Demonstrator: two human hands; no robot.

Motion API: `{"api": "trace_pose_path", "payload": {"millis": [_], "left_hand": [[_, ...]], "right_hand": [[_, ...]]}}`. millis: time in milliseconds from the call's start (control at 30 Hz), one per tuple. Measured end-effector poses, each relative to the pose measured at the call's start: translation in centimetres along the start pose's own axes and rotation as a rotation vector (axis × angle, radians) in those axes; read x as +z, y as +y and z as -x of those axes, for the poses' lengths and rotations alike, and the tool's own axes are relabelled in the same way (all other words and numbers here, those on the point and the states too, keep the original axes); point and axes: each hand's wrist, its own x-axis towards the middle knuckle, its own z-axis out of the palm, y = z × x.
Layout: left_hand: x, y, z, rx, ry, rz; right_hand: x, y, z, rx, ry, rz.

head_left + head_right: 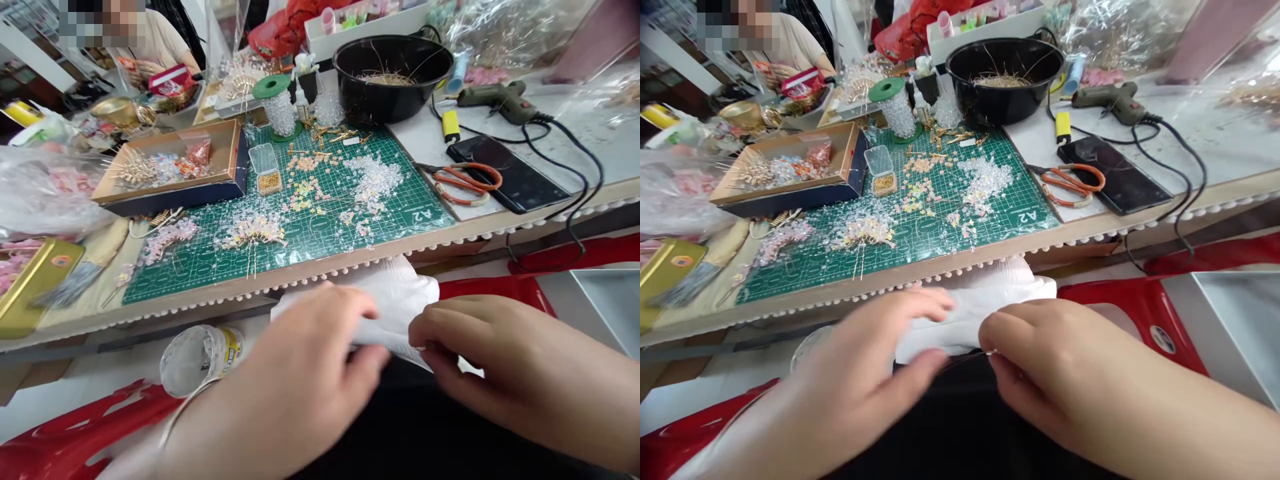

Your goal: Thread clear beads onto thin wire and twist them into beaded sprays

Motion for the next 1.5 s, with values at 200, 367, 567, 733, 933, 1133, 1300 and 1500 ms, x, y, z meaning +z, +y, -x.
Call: {"api": "trace_pose_path", "payload": {"millis": [200,367,567,733,933,1133,1300,1500], "left_hand": [[2.3,0.7,-3.1,-0.197,-0.407,0.397],[3.1,-0.1,-2.8,-0.167,-0.367,0.427],[2.7,-0.7,-2.3,-0.18,-0.371,0.466],[2.6,-1.0,-3.3,-0.293,-0.461,0.545],[2.7,-0.5,-4.9,-0.299,-0.141,1.27],[2.7,0.2,-5.9,-0.219,0.255,1.587],[3.2,0.6,-6.0,-0.189,0.345,1.572],[3.4,0.4,-6.0,-0.166,0.388,1.601]], "right_hand": [[-0.3,-0.3,0.1,-0.075,-0.111,0.155],[-0.3,0.3,0.3,-0.065,-0.091,0.081],[-0.5,0.7,0.0,-0.089,-0.126,0.053],[-1.3,0.7,-1.0,-0.136,-0.117,0.119],[-1.7,1.8,-2.3,0.247,0.26,-0.33],[2.4,0.4,-3.3,0.448,-0.16,-0.945],[4.5,-1.3,-4.3,0.527,-0.228,-1.174],[4.7,-1.7,-4.4,0.598,-0.224,-1.222]]}}
